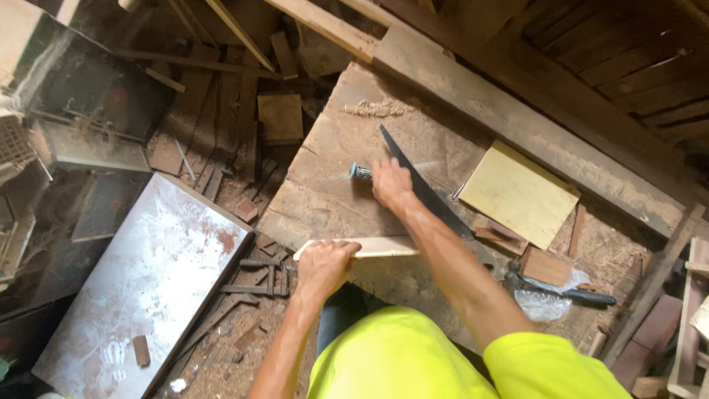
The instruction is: The person saws a rectangular wooden board on a workbench, then uses a hammer and a blue-handled punch to drive a fastener into the board. The person flips the board and continues hammering the fastener from the opposite side.
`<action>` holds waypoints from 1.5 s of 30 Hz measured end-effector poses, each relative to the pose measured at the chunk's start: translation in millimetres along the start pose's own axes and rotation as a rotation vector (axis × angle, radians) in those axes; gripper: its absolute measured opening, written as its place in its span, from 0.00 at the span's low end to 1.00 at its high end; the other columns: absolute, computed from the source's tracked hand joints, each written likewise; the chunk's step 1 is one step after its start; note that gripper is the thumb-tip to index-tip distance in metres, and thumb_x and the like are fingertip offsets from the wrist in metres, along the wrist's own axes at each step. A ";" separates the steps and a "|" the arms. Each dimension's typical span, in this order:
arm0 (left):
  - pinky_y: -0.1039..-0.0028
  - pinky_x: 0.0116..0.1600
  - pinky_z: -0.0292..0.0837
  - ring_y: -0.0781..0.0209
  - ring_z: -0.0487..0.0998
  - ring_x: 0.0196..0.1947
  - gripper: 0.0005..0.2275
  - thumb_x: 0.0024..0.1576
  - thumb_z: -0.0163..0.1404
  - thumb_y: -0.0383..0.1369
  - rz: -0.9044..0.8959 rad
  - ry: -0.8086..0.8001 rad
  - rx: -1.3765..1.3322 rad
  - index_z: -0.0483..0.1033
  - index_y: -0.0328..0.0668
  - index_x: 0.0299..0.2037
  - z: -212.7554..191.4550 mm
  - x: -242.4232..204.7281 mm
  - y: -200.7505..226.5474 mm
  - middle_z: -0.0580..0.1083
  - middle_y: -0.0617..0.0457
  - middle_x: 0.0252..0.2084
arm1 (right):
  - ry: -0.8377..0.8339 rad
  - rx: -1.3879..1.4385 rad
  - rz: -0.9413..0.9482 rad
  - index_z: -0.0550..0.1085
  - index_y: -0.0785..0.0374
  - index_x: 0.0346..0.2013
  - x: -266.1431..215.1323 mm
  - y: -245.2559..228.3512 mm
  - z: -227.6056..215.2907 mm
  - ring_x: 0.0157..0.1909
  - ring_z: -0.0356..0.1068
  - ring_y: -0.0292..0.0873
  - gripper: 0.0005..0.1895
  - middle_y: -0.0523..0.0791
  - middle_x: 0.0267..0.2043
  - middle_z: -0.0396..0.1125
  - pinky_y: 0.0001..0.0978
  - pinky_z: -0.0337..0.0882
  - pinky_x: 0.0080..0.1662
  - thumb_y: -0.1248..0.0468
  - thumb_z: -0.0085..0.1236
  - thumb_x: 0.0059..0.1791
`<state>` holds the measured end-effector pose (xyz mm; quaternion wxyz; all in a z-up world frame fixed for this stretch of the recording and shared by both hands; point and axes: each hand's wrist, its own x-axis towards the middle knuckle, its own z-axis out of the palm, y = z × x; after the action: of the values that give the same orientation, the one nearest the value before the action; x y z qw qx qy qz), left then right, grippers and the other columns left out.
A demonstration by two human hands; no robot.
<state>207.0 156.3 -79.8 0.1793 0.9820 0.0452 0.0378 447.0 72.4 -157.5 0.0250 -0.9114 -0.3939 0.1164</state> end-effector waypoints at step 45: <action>0.72 0.25 0.57 0.66 0.64 0.19 0.17 0.59 0.52 0.55 -0.252 -0.541 -0.019 0.78 0.67 0.55 -20.8 39.5 -4.2 0.78 0.56 0.26 | 0.522 0.800 -0.253 0.76 0.69 0.40 -164.9 -19.0 -195.5 0.33 0.76 0.39 0.17 0.47 0.32 0.75 0.30 0.76 0.37 0.73 0.67 0.38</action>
<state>244.0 171.5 -59.6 0.1973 0.9413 0.1170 -0.2475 369.5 -24.9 66.8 0.4846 -0.7743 -0.4063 0.0221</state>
